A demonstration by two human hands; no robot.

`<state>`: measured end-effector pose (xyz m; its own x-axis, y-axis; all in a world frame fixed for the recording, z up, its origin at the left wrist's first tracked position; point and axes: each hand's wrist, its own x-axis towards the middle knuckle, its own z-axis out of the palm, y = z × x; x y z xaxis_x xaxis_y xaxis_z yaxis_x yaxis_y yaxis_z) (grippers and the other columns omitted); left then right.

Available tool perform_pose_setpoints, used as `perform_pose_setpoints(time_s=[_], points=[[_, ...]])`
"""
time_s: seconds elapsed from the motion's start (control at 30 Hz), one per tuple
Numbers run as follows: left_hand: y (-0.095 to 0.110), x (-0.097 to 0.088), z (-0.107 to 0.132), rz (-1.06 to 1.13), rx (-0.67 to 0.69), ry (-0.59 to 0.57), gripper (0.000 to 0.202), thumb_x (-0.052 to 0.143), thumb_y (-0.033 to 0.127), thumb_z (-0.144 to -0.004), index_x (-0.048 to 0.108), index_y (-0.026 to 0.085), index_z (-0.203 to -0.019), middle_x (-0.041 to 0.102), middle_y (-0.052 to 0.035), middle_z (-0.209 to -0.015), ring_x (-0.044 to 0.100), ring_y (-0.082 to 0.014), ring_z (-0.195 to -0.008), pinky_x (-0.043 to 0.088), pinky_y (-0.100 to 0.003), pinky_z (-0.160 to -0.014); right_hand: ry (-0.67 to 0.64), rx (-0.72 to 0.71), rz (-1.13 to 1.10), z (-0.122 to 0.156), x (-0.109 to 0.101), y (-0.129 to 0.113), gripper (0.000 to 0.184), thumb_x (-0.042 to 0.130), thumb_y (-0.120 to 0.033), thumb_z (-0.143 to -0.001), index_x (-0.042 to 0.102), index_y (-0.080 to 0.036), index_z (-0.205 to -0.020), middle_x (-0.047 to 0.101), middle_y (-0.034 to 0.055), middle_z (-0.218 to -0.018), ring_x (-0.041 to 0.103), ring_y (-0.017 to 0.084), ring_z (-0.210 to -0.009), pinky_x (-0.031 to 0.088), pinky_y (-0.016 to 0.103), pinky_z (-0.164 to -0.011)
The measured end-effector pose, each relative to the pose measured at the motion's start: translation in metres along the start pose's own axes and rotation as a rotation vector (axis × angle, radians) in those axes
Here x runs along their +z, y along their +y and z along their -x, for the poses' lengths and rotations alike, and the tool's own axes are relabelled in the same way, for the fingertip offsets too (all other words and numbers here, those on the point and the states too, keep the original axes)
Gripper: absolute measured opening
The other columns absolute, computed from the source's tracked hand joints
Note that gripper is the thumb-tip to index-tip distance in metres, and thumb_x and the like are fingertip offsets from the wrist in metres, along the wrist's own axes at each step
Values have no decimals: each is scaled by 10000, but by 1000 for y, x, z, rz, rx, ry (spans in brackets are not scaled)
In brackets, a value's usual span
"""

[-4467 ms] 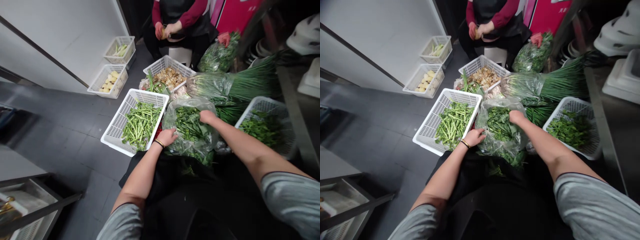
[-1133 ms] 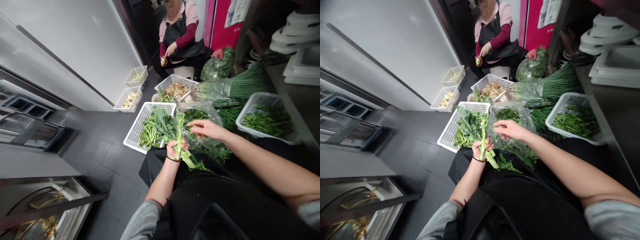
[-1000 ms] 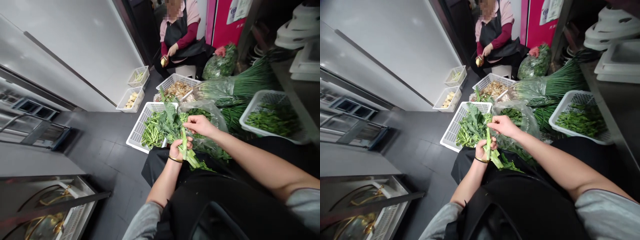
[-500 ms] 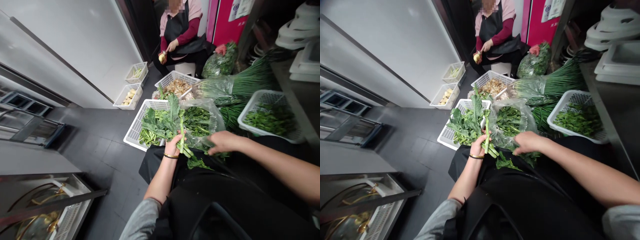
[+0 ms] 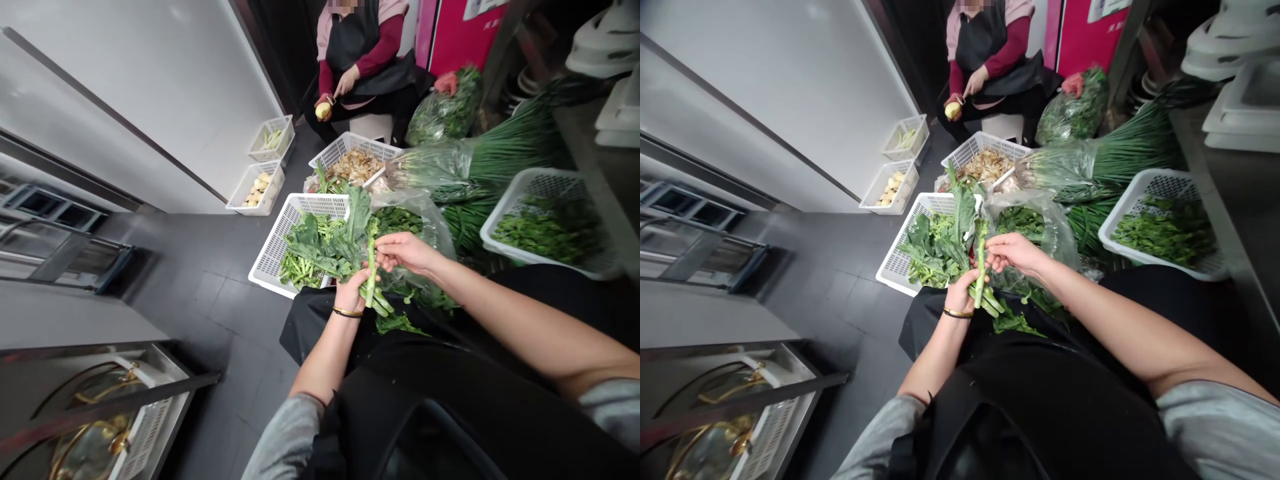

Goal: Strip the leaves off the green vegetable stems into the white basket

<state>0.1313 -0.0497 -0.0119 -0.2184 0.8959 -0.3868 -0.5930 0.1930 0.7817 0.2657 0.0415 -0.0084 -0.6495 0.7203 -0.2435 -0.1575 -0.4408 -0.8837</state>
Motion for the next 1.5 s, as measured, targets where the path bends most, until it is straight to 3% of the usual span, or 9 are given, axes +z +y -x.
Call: perform_pose_setpoints(time_s=[0.2,0.5,0.7,0.83,0.97,1.13,1.23,1.33,1.5], points=[[-2,0,-6,-114,81,11,275,805,219,-492,664,127,-710,691,-64,-751,608,-130,-540,490,-261,-562,179,-58,392,-18,-5,-11,375,689,-475,-665,502,-170,-556,434,-57,-340,401,73,-294,313,191,-308],[-12,-2,-19,-41,-48,25,242,766,228,-514,662,109,-697,647,-54,-638,589,-129,-517,464,-260,-555,50,-48,-182,-20,0,33,396,689,-520,-656,478,-187,-688,483,-60,-489,488,94,-424,445,241,-432],[63,-36,-117,-94,-23,228,34,626,100,-655,609,100,-685,622,-43,-588,575,-111,-536,462,-225,-531,173,31,411,1,-51,59,414,583,-576,-732,502,-177,-653,512,-43,-450,483,100,-403,392,227,-445],[112,-60,-156,-146,15,381,87,589,44,-675,560,117,-712,509,28,-471,507,-86,-462,454,-212,-493,24,125,791,24,-77,67,344,530,-513,-764,547,-184,-664,578,-14,-496,520,128,-450,403,246,-490],[82,-53,-110,-92,-154,126,172,599,87,-653,609,112,-823,574,-2,-574,526,-96,-480,487,-251,-528,-76,86,1022,23,-72,61,473,721,-437,-578,657,-172,-965,685,60,-811,609,180,-657,445,276,-600],[4,-15,-37,3,-497,-346,305,585,175,-621,637,85,-908,674,-106,-745,623,-185,-586,518,-378,-680,71,-80,562,-2,-34,30,457,562,-560,-730,636,-141,-898,648,31,-724,552,131,-583,398,237,-506],[-13,-3,-22,82,-478,-346,317,567,223,-653,634,64,-918,687,-167,-859,666,-256,-773,491,-419,-795,245,-185,623,-2,-18,15,399,629,-519,-674,513,-160,-546,485,-32,-466,410,80,-452,303,215,-442],[-16,-2,-16,138,-400,-262,286,569,214,-680,634,90,-930,690,-157,-913,661,-264,-877,482,-415,-836,430,-255,675,11,-12,11,377,614,-474,-708,477,-174,-528,442,-48,-408,379,70,-411,305,216,-440],[-24,1,-6,57,-246,-57,189,678,150,-634,642,89,-809,686,-97,-780,658,-181,-702,527,-339,-744,335,-215,456,23,-5,15,334,616,-492,-716,534,-173,-659,557,-21,-482,484,95,-414,381,218,-424]])
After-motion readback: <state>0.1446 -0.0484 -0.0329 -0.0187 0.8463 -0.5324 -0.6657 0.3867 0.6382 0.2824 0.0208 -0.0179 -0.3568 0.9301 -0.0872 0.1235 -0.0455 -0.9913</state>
